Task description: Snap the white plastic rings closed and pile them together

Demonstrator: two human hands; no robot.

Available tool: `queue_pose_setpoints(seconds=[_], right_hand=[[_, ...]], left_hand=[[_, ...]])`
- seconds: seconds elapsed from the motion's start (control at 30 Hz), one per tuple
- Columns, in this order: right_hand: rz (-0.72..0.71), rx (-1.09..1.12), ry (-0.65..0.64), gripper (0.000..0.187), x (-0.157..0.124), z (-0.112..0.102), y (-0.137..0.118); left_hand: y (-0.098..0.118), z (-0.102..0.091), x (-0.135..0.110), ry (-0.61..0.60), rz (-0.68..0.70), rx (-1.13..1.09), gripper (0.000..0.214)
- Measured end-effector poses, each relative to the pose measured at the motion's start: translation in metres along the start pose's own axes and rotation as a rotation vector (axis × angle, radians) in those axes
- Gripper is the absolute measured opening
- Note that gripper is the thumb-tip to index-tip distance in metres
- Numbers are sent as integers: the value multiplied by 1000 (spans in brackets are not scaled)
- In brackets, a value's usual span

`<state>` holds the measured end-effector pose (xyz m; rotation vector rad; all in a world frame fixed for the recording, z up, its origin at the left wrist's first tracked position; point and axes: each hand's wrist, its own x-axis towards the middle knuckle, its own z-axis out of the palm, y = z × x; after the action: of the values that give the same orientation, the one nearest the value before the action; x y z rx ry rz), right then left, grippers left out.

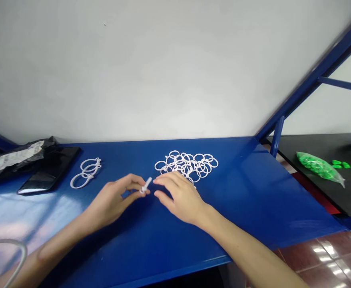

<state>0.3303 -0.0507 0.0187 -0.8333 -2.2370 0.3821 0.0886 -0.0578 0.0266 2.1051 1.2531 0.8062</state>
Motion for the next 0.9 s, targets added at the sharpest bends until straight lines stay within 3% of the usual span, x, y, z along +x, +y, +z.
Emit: queue_pose_setpoints(seconds=[0.13,0.27,0.43,0.6,0.73,0.9], right_hand=[[9,86,-23,13,-4,7,-6],[58,179,-53,10,-6,6,-7],[122,260,-50,4,-7,7,-10],[161,277,-36,6,-8,7,-12],[146,249,-25,9,-8,8,-12],[73,189,-24,17,-9,8,-13]], left_hand=[[18,9,-9,-122,-48,-217,8],[20,8,-10,-168,-89,-353,8],[19,12,-9,-135,-179,-452,14],[18,14,-7,-54,-223,-400,19],[13,19,-8,52,-133,-330,15],[9,26,-12,130,95,-282,7]])
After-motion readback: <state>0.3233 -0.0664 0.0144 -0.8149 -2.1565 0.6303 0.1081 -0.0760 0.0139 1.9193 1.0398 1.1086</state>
